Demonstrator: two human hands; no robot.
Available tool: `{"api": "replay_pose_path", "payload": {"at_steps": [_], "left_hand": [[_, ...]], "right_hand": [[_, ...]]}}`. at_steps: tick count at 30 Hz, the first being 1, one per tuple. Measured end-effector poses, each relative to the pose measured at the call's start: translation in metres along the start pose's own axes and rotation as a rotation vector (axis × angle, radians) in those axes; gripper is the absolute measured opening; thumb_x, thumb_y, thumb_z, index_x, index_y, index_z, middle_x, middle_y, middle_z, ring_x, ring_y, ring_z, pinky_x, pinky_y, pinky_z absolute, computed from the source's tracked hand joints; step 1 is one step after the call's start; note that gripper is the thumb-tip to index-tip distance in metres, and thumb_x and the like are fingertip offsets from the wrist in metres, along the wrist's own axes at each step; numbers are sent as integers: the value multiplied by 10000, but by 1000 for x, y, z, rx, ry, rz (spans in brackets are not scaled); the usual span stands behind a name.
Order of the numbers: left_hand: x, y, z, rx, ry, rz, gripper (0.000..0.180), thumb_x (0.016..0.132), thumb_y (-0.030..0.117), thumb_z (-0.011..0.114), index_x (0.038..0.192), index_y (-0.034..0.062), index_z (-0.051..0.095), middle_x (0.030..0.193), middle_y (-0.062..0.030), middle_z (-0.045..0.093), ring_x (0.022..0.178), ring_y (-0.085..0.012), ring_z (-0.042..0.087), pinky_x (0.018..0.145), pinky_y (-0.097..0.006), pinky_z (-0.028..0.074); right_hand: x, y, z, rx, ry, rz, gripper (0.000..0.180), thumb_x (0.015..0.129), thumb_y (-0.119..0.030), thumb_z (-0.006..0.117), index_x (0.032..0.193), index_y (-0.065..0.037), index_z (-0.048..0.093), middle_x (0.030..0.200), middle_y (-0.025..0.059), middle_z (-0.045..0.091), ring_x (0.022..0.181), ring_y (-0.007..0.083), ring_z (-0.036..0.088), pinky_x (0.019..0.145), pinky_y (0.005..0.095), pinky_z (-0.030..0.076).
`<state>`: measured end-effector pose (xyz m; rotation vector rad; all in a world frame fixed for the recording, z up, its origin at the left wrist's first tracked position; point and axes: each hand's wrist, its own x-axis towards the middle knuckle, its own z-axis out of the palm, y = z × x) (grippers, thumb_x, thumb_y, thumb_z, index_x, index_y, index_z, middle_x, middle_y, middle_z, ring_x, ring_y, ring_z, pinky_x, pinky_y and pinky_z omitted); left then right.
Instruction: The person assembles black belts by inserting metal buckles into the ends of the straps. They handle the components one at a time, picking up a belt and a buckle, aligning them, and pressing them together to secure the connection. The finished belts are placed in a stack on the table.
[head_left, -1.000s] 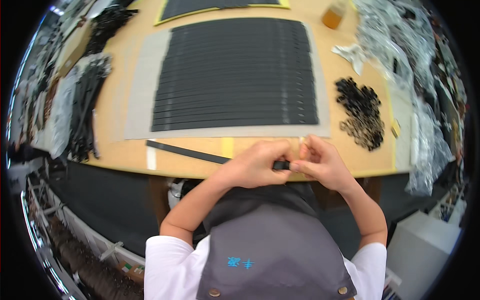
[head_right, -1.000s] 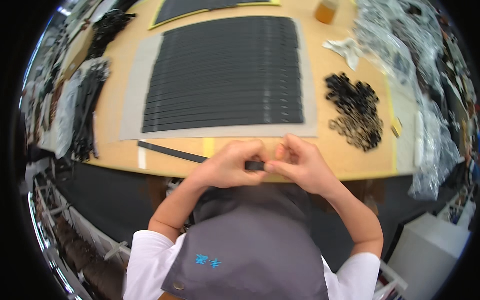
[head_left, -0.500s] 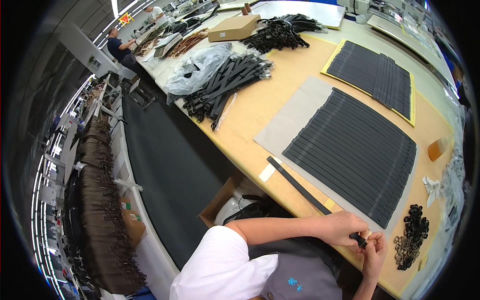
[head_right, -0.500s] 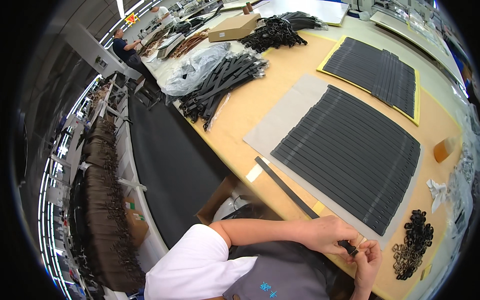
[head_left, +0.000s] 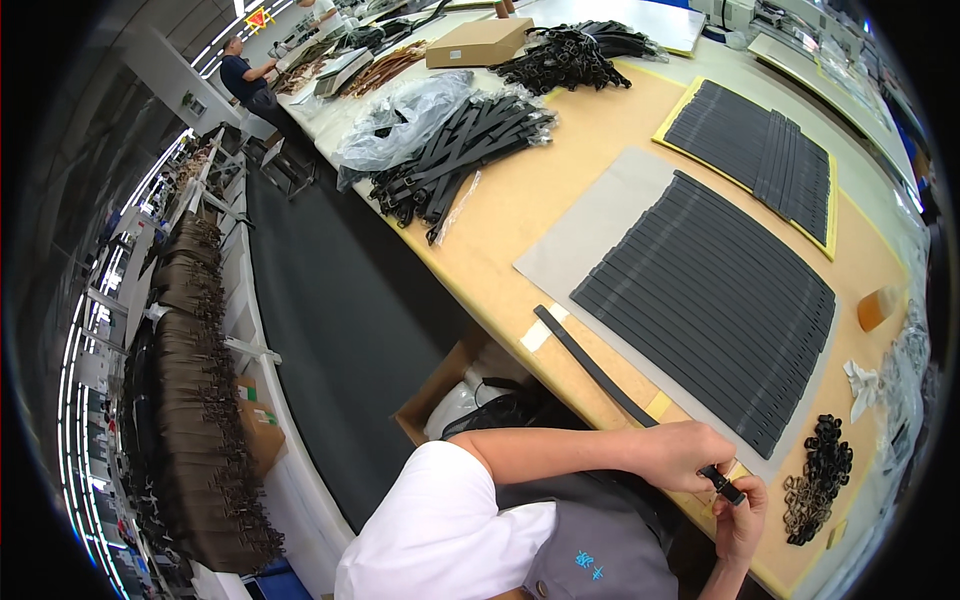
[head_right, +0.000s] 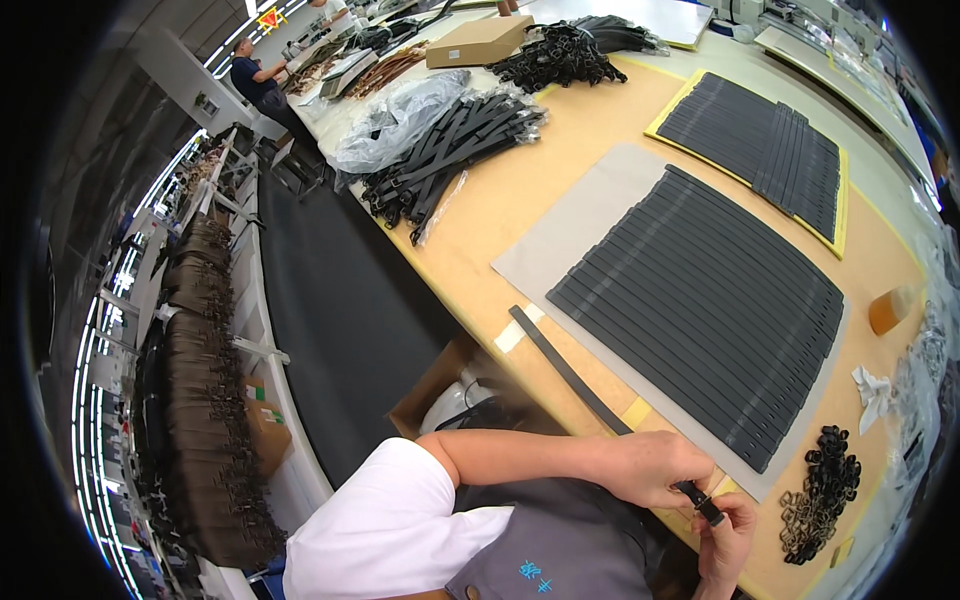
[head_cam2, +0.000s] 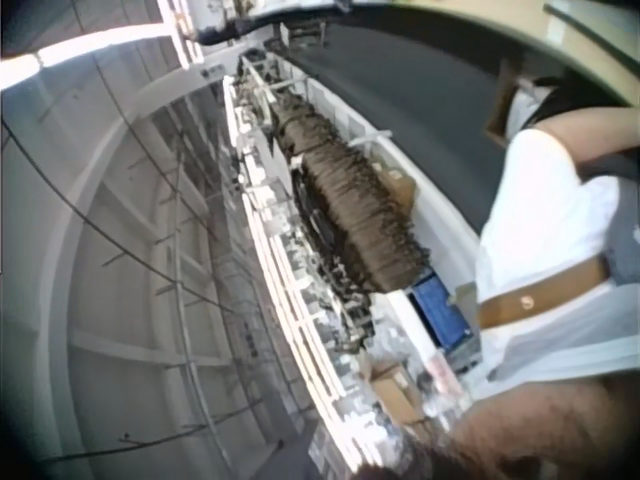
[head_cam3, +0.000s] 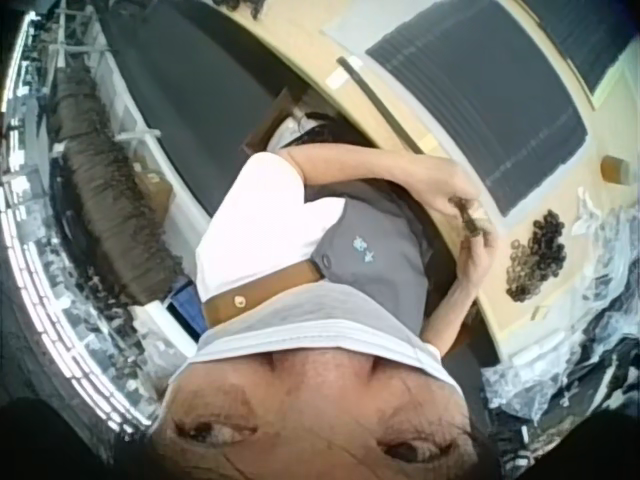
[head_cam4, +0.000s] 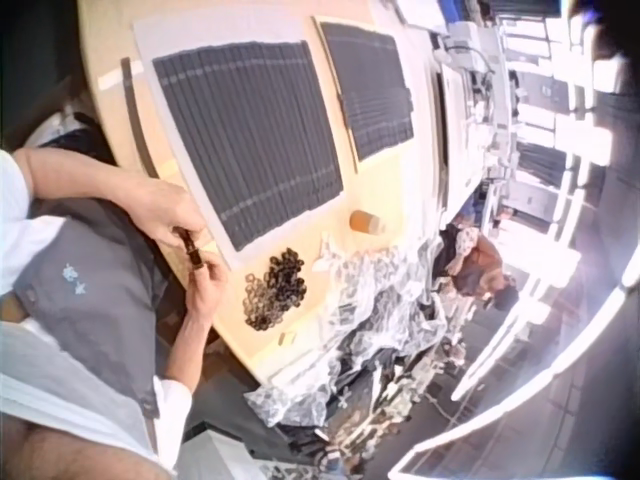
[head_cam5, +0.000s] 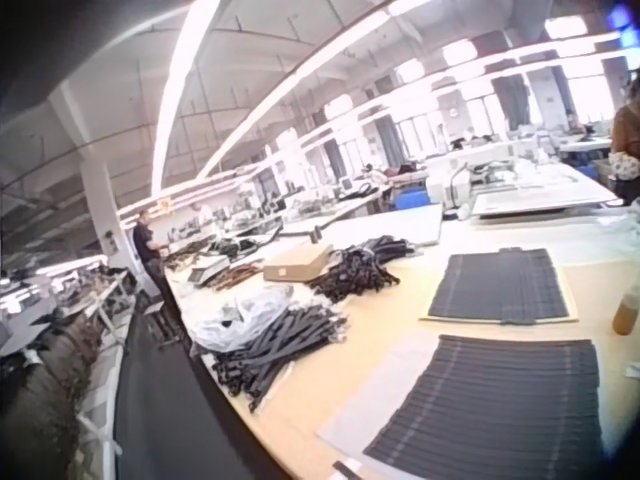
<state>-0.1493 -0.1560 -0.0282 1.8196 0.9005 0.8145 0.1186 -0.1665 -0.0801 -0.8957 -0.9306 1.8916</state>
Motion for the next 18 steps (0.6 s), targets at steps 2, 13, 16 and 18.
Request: {"api": "replay_pose_path", "payload": {"at_steps": [2,13,16,18], "left_hand": [[-2,0,5,1,-21,10,194,831,106,759,966,37,638,801,-107,660,758,-309,668,640,-418,499],[3,-6,8,59,-8,64,225,810,71,760,1028,43,709,866,-126,706,819,-334,708,694,-420,564],[5,-15,13,55,-56,14,250,774,7,805,1004,31,711,885,-114,723,801,-302,715,682,-385,568],[8,-17,13,43,-71,-8,252,773,-4,811,1002,25,712,876,-110,724,786,-282,715,663,-364,564]], "right_hand": [[6,1,15,-60,-28,-43,342,902,-186,804,1115,-6,605,937,100,684,715,156,679,658,235,571],[9,-23,48,-692,-74,113,245,859,-169,821,1010,-1,724,694,-40,642,594,11,508,543,209,394],[7,-25,46,-620,-72,136,263,910,-188,797,1051,19,717,683,-13,660,611,21,569,546,205,422],[6,-27,42,-586,-71,171,270,931,-190,780,1080,25,713,693,-5,670,628,30,602,555,205,442]]}}
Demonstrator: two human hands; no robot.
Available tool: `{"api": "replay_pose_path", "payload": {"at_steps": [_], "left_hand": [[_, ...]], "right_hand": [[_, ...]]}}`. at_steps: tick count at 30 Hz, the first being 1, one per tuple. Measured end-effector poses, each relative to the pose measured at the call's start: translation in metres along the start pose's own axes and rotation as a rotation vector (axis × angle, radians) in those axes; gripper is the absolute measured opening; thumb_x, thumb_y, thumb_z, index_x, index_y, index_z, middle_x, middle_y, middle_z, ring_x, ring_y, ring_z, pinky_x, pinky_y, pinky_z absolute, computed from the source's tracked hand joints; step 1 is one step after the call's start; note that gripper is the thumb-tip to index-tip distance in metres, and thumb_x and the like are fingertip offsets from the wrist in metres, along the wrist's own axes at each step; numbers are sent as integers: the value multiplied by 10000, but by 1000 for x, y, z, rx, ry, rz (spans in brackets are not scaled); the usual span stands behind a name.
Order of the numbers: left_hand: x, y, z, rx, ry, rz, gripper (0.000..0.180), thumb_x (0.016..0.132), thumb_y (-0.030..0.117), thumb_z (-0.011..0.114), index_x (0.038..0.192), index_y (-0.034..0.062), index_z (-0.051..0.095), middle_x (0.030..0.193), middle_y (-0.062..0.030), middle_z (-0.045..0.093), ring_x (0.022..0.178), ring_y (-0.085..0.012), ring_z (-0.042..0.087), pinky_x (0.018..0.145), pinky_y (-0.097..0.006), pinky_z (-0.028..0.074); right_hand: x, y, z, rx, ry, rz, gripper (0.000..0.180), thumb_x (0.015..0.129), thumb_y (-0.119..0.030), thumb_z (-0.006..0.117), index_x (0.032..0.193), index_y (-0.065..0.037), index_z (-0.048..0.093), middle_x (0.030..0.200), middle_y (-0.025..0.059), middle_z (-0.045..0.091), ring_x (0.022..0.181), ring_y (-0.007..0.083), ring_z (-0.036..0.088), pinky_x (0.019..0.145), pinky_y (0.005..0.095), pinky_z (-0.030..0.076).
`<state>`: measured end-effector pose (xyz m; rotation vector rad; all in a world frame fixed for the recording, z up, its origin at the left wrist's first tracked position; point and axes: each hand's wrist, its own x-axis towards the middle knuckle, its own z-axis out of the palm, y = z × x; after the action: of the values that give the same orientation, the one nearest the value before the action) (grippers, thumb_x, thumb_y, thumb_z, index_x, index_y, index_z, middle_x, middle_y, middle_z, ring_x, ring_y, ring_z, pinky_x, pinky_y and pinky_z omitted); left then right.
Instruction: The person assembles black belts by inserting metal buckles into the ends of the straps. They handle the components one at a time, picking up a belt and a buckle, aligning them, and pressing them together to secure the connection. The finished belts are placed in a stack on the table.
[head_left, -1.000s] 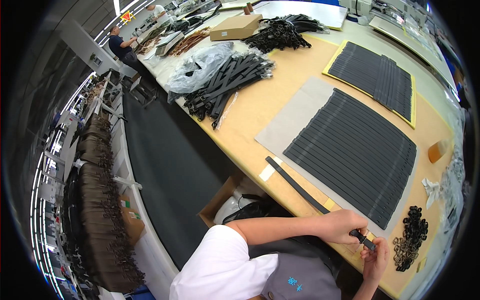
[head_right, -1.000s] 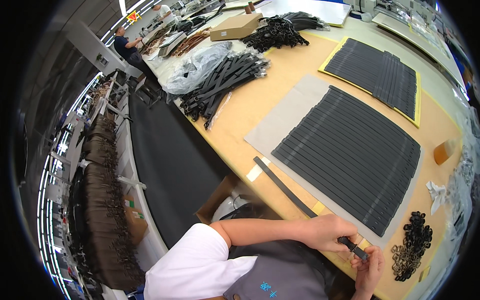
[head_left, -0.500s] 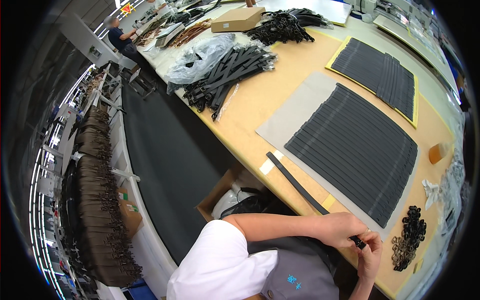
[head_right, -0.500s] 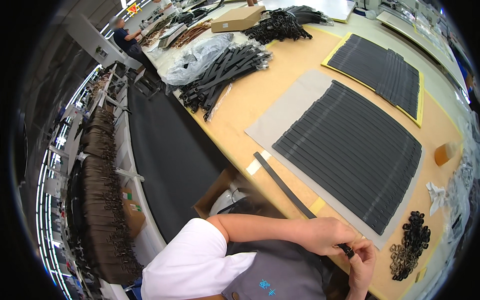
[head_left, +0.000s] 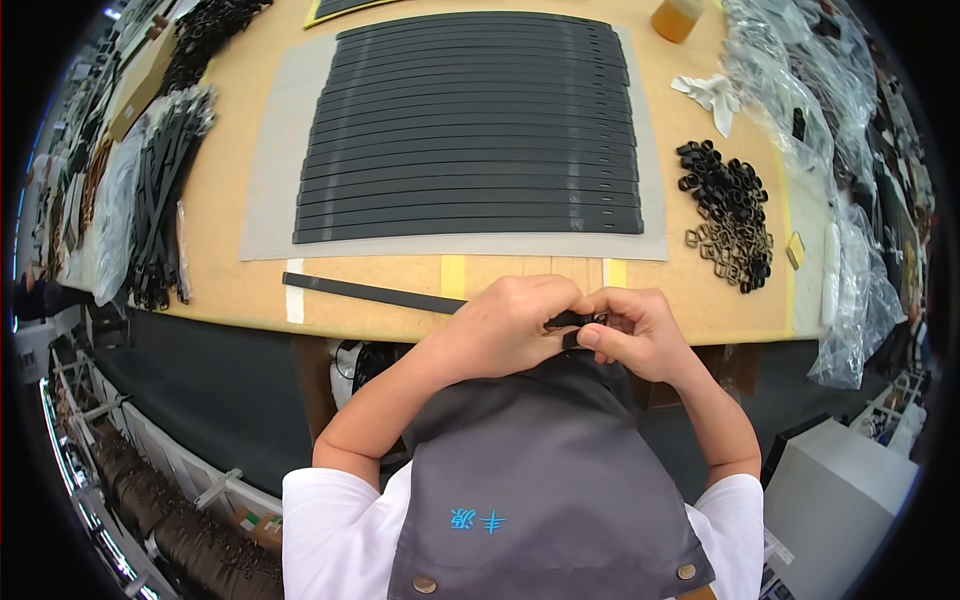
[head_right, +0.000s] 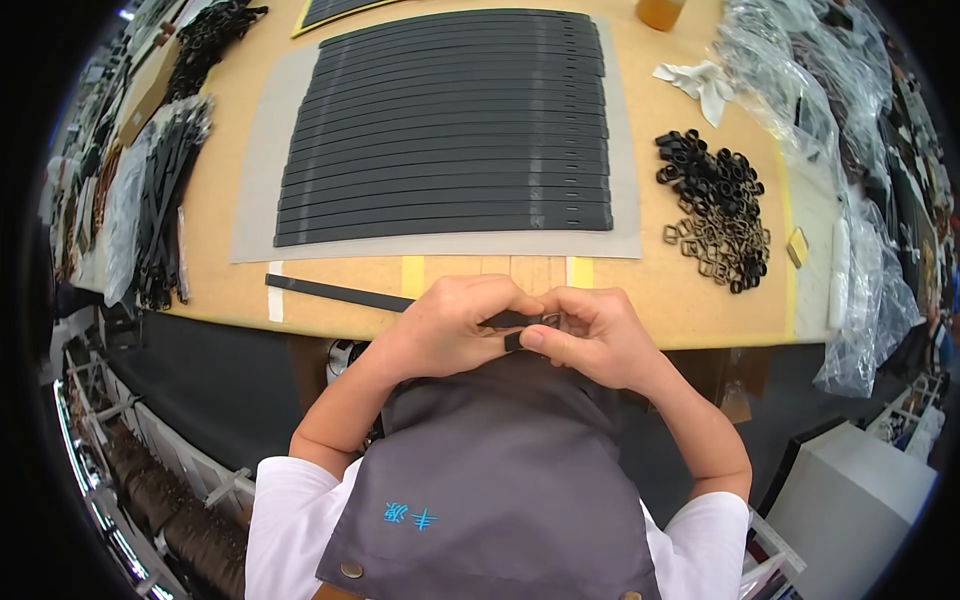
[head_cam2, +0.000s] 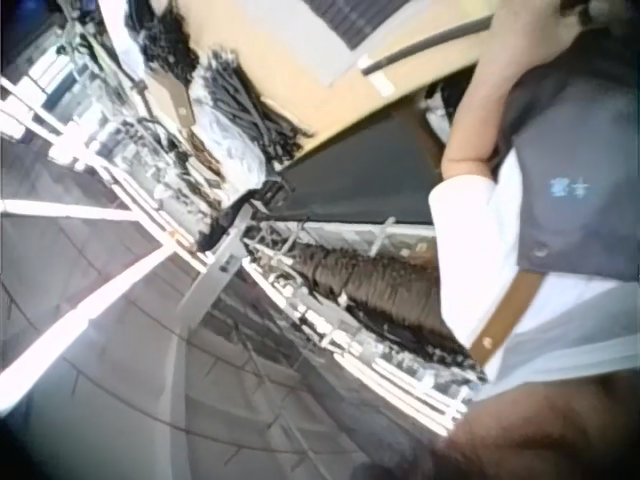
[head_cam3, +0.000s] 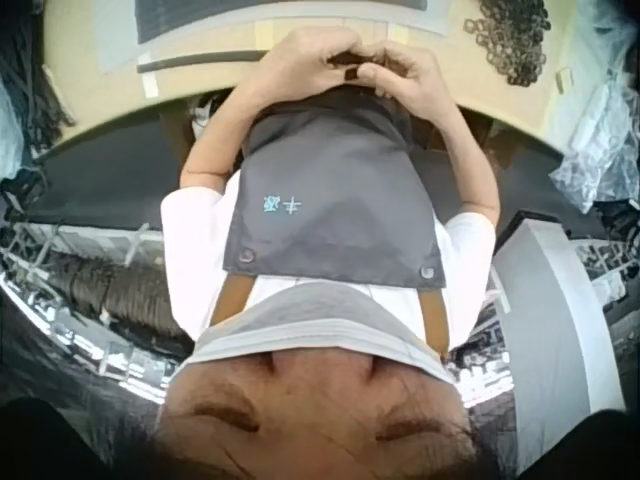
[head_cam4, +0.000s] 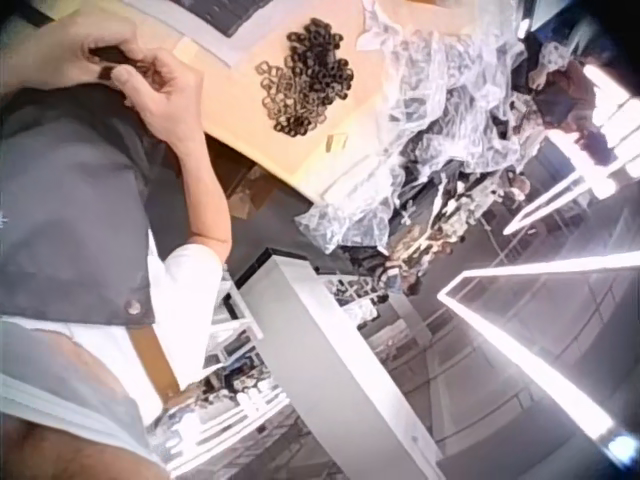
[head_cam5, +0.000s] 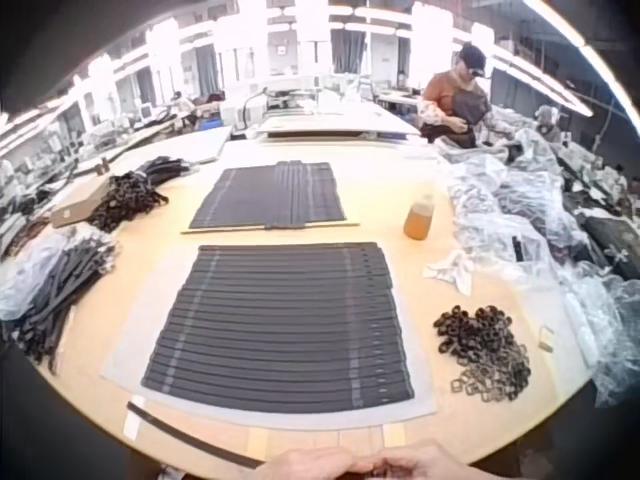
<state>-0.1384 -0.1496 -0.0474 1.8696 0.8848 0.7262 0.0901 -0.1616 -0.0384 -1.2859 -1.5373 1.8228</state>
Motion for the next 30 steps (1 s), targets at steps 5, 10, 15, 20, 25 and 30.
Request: {"api": "replay_pose_path", "payload": {"at_steps": [5,10,15,20,25,30], "left_hand": [[6,2,-3,-57,9,-49,237,796,6,820,1014,17,728,851,-85,721,749,-192,709,607,-306,541],[6,0,0,-83,122,45,233,802,19,828,1016,20,735,837,-71,711,720,-160,685,581,-287,518],[6,3,1,-2,82,45,233,797,23,829,1003,24,721,813,-71,682,701,-190,672,588,-308,517],[4,2,7,85,68,98,272,792,20,825,1031,32,695,807,-76,670,704,-220,675,594,-331,524],[5,-1,8,68,25,105,266,798,37,821,1019,29,674,831,-89,686,729,-242,695,614,-335,540],[3,4,4,-20,-3,-50,233,807,36,804,989,22,660,862,-100,712,772,-239,718,648,-312,563]], "right_hand": [[-2,6,-8,127,-28,-25,329,982,-180,717,1227,34,672,799,13,684,707,70,656,628,221,517],[-4,14,-16,304,-105,-68,392,1021,-192,664,1341,29,610,872,31,651,812,122,689,723,257,565],[-5,12,-13,339,-113,-22,385,1008,-187,687,1316,34,618,843,26,657,784,110,685,708,254,566],[-3,2,-9,113,-51,-6,331,969,-185,744,1206,30,660,766,7,677,670,61,655,602,210,514],[1,-8,-5,-1,-38,74,280,960,-224,761,1092,12,690,761,-1,676,643,40,625,562,197,473],[1,-6,-7,247,-54,181,267,978,-278,740,1032,-20,696,767,-14,647,629,30,568,556,192,447]]}}
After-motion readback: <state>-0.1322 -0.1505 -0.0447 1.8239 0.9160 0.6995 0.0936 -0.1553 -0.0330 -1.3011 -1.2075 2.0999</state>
